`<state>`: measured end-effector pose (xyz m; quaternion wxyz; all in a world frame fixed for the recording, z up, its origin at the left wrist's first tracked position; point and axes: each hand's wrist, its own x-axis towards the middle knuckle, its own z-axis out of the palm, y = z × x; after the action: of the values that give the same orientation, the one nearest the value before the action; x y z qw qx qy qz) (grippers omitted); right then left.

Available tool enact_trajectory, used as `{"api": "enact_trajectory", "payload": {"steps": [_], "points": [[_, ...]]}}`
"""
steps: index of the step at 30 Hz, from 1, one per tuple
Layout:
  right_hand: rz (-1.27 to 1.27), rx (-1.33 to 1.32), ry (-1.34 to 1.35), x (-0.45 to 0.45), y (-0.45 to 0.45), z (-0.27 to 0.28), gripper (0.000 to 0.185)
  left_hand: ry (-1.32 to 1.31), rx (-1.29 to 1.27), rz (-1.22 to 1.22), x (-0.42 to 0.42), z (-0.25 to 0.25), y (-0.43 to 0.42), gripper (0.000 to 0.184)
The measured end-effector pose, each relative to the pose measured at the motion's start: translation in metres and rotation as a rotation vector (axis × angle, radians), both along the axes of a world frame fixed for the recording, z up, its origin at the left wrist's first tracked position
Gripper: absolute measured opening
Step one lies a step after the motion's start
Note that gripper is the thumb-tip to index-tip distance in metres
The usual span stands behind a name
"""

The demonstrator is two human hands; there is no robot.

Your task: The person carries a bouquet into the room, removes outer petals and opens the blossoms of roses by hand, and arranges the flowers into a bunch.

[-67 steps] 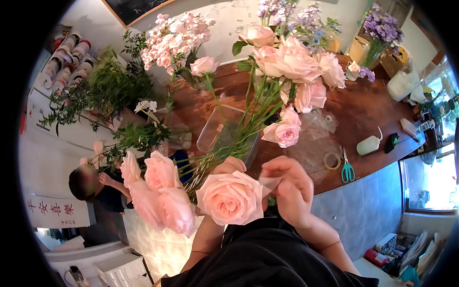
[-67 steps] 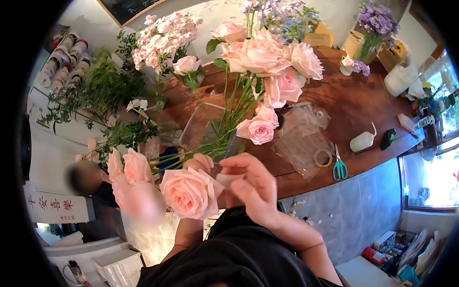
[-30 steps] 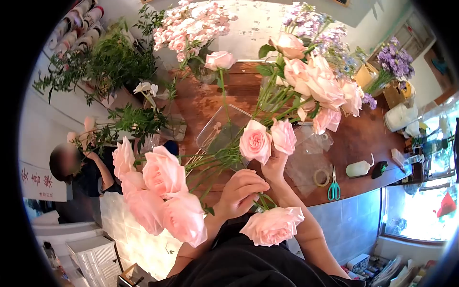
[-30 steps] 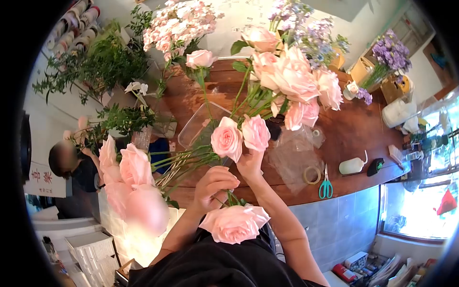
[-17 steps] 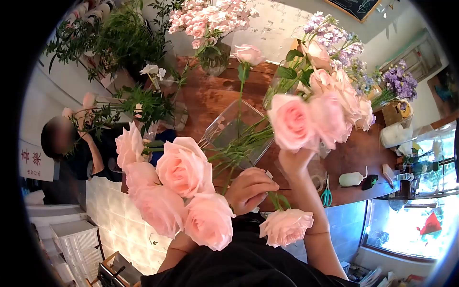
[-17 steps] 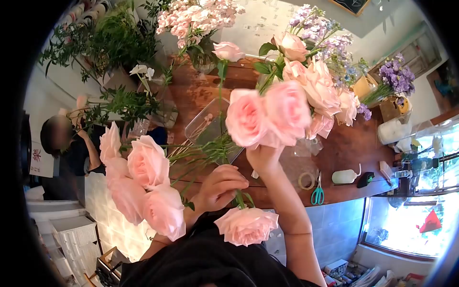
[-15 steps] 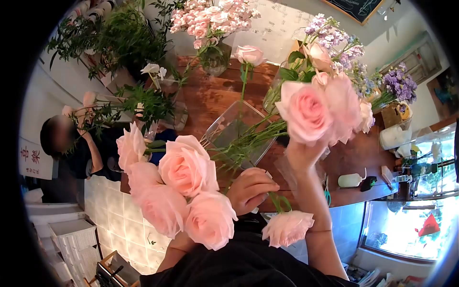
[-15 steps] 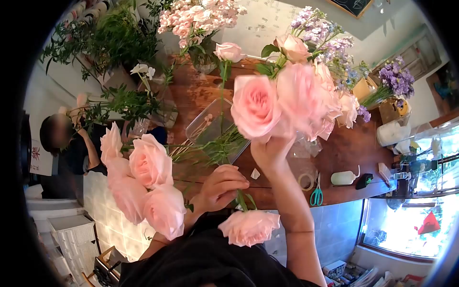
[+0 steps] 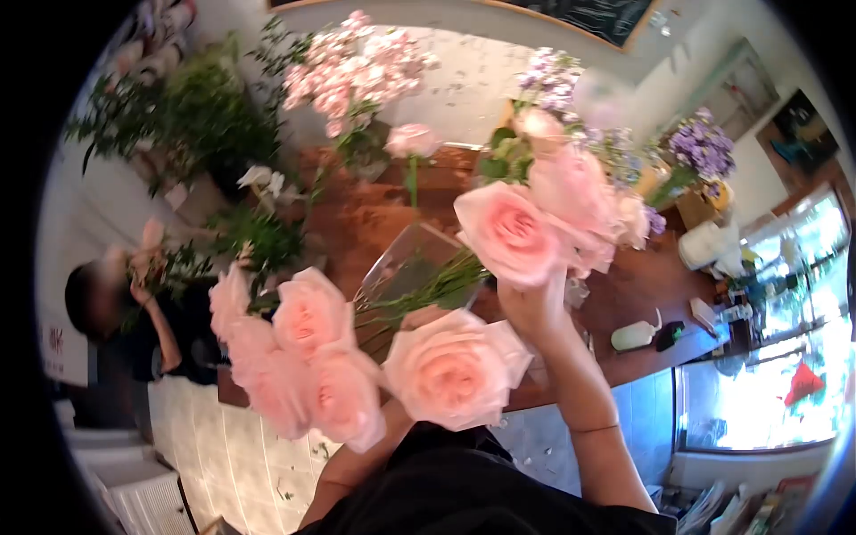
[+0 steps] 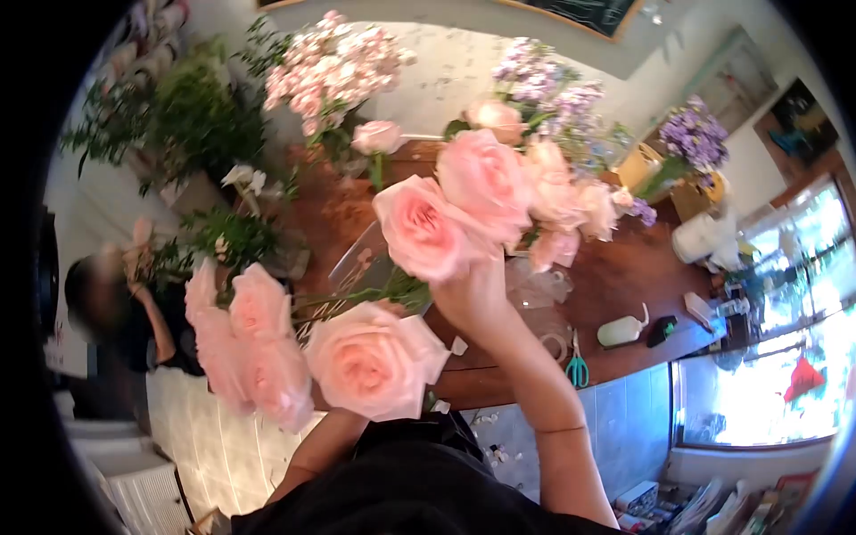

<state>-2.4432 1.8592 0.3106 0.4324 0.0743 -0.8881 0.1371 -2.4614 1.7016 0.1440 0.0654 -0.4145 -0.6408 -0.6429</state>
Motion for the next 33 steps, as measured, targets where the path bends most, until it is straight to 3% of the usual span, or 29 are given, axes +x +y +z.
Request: {"api": "enact_trajectory", "payload": {"steps": [1,3,4,5,6,8,9,12,15,18,19,21,23,24,26,28,30,32,33], "points": [[0.037,-0.133,-0.016,0.010,-0.004,-0.003,0.032,-0.087,-0.005,-0.004,0.002,0.006,-0.002,0.040],[0.013,-0.118,0.001,0.020,-0.006,0.003,0.035,-0.006,-0.060,0.022,0.002,0.030,-0.005,0.042],[-0.050,0.032,0.029,0.019,-0.005,0.013,0.038,0.170,-0.099,0.053,-0.001,0.043,-0.007,0.043],[-0.005,-0.213,0.182,0.010,-0.007,0.010,0.035,0.223,-0.057,0.059,-0.006,0.032,-0.003,0.040],[-0.025,-0.195,0.126,0.012,-0.010,0.009,0.034,0.126,-0.115,0.104,0.004,0.035,-0.002,0.041],[0.002,-0.293,0.004,0.014,-0.012,0.009,0.031,0.198,-0.233,0.268,0.004,0.035,0.002,0.038],[0.190,-0.422,0.188,0.015,-0.018,0.020,0.031,0.239,-0.286,0.357,0.000,0.035,0.004,0.037],[0.120,-0.329,0.062,0.009,-0.014,0.000,0.032,0.268,-0.371,0.597,-0.002,0.034,0.009,0.030],[0.049,-0.189,0.255,0.007,-0.017,0.001,0.024,-0.016,-0.058,0.523,0.001,0.039,0.015,0.020],[0.023,-0.142,-0.192,0.004,-0.013,-0.030,0.026,0.114,-0.286,0.589,0.001,0.014,-0.004,0.015],[-0.022,-0.161,-0.226,0.009,-0.017,-0.029,0.033,0.085,-0.335,0.555,0.000,0.003,-0.012,0.015],[0.071,-0.142,0.055,0.006,-0.018,-0.004,0.035,0.204,-0.211,0.585,0.012,0.049,0.005,0.018],[0.094,-0.209,-0.093,-0.002,-0.019,-0.013,0.027,-0.031,-0.400,0.461,0.008,0.042,-0.003,0.021],[0.099,-0.241,-0.166,-0.006,-0.019,-0.014,0.023,-0.008,-0.213,0.327,0.008,0.045,0.000,0.022],[-0.030,-0.103,-0.393,-0.005,-0.015,-0.003,0.024,0.019,-0.155,0.204,0.003,0.042,-0.002,0.023],[0.145,-0.222,0.130,-0.007,-0.018,-0.001,0.021,-0.045,-0.094,0.300,0.000,0.032,-0.002,0.025],[0.106,-0.153,0.037,-0.020,-0.016,-0.009,0.010,0.067,-0.272,0.353,0.003,0.046,-0.001,0.024],[0.078,-0.199,0.070,-0.016,-0.021,-0.001,0.013,0.031,-0.291,0.415,-0.013,0.014,-0.010,0.023],[0.223,-0.346,0.168,-0.008,-0.022,0.016,0.015,0.008,-0.298,0.452,-0.014,0.016,-0.006,0.023]]}}
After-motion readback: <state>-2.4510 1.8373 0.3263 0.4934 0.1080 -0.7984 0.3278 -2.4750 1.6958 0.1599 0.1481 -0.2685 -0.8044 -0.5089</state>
